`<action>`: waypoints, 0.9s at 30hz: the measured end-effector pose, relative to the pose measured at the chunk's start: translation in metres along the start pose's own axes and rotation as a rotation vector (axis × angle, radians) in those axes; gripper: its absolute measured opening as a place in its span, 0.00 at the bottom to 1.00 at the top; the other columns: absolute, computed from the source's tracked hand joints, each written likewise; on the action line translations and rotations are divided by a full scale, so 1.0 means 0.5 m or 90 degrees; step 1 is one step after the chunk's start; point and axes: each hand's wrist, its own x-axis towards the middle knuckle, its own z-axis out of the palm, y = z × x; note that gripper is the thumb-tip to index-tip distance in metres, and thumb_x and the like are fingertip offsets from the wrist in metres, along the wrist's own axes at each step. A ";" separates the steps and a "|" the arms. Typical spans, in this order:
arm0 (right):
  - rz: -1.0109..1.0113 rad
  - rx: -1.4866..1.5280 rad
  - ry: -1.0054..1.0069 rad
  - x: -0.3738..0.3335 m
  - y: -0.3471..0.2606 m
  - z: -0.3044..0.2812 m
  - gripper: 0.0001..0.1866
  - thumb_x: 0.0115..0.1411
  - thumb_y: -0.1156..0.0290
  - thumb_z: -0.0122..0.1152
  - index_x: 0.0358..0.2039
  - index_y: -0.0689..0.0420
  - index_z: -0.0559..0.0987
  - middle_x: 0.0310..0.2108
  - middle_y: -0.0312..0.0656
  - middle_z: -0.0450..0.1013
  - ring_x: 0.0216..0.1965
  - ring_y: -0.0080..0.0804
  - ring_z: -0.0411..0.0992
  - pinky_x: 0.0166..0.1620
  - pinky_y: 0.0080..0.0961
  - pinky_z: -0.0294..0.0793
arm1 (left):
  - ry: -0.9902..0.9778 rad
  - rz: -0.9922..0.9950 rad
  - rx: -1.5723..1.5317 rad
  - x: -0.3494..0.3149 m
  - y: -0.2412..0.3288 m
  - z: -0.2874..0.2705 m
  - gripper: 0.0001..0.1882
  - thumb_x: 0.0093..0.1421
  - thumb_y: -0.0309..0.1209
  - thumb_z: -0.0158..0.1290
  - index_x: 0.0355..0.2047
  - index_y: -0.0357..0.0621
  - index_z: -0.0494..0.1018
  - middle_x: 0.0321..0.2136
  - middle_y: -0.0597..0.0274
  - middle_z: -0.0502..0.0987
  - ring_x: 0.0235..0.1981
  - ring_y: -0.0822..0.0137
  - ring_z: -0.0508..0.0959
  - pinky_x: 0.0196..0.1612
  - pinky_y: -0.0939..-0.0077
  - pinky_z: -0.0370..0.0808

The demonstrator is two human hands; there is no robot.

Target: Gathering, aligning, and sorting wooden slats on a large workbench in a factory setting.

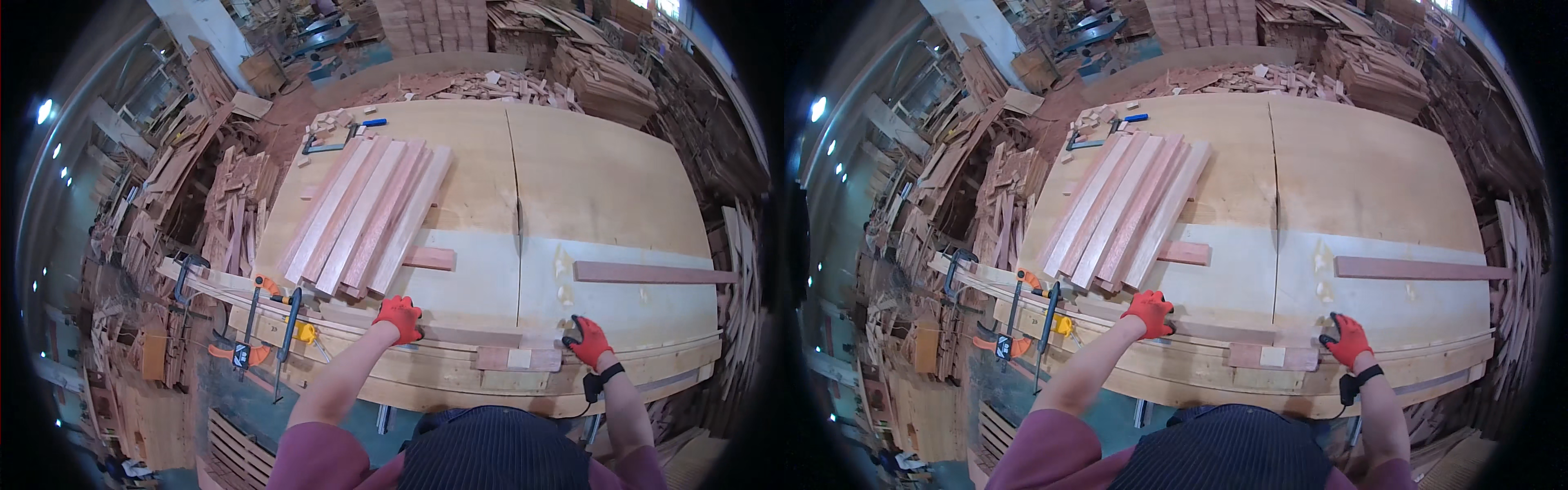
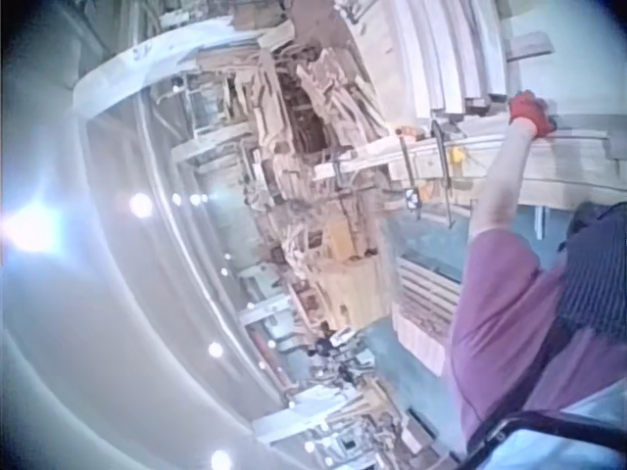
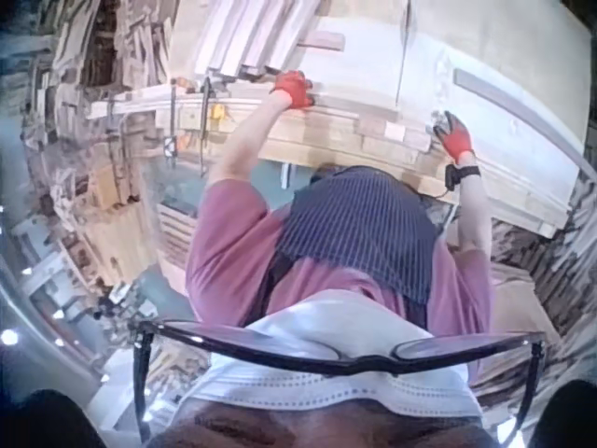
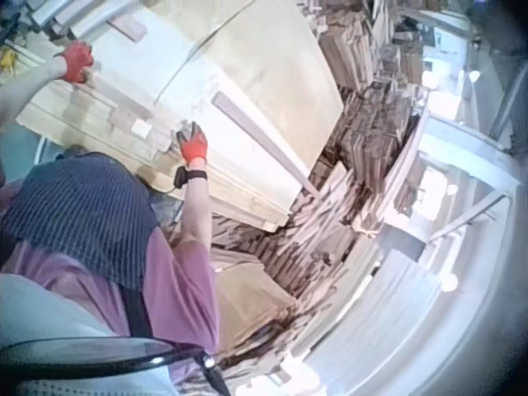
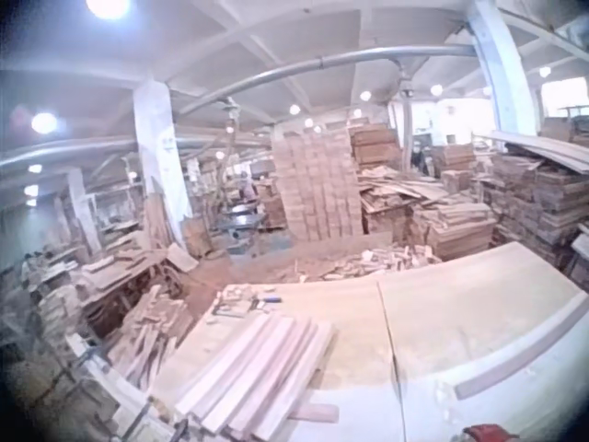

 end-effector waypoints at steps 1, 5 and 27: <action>0.014 -0.017 -0.037 -0.003 -0.018 0.000 0.38 0.55 0.56 0.75 0.63 0.58 0.73 0.63 0.52 0.71 0.65 0.53 0.66 0.69 0.43 0.65 | 0.025 0.003 -0.016 -0.012 -0.007 0.009 0.35 0.57 0.56 0.64 0.58 0.49 0.75 0.56 0.48 0.73 0.61 0.48 0.72 0.61 0.53 0.70; 0.030 -0.016 -0.018 -0.008 -0.040 0.004 0.35 0.55 0.57 0.74 0.61 0.58 0.76 0.62 0.51 0.71 0.65 0.52 0.66 0.69 0.43 0.66 | 0.100 0.021 -0.165 -0.014 -0.033 0.062 0.30 0.58 0.48 0.66 0.57 0.48 0.76 0.53 0.50 0.78 0.57 0.50 0.77 0.59 0.55 0.74; 0.093 -0.027 -0.051 0.005 -0.081 0.018 0.33 0.56 0.61 0.74 0.61 0.56 0.76 0.63 0.53 0.69 0.67 0.54 0.63 0.70 0.43 0.65 | 0.442 -0.305 -0.063 0.337 -0.233 -0.151 0.39 0.61 0.50 0.63 0.71 0.63 0.64 0.52 0.55 0.76 0.55 0.52 0.75 0.54 0.54 0.72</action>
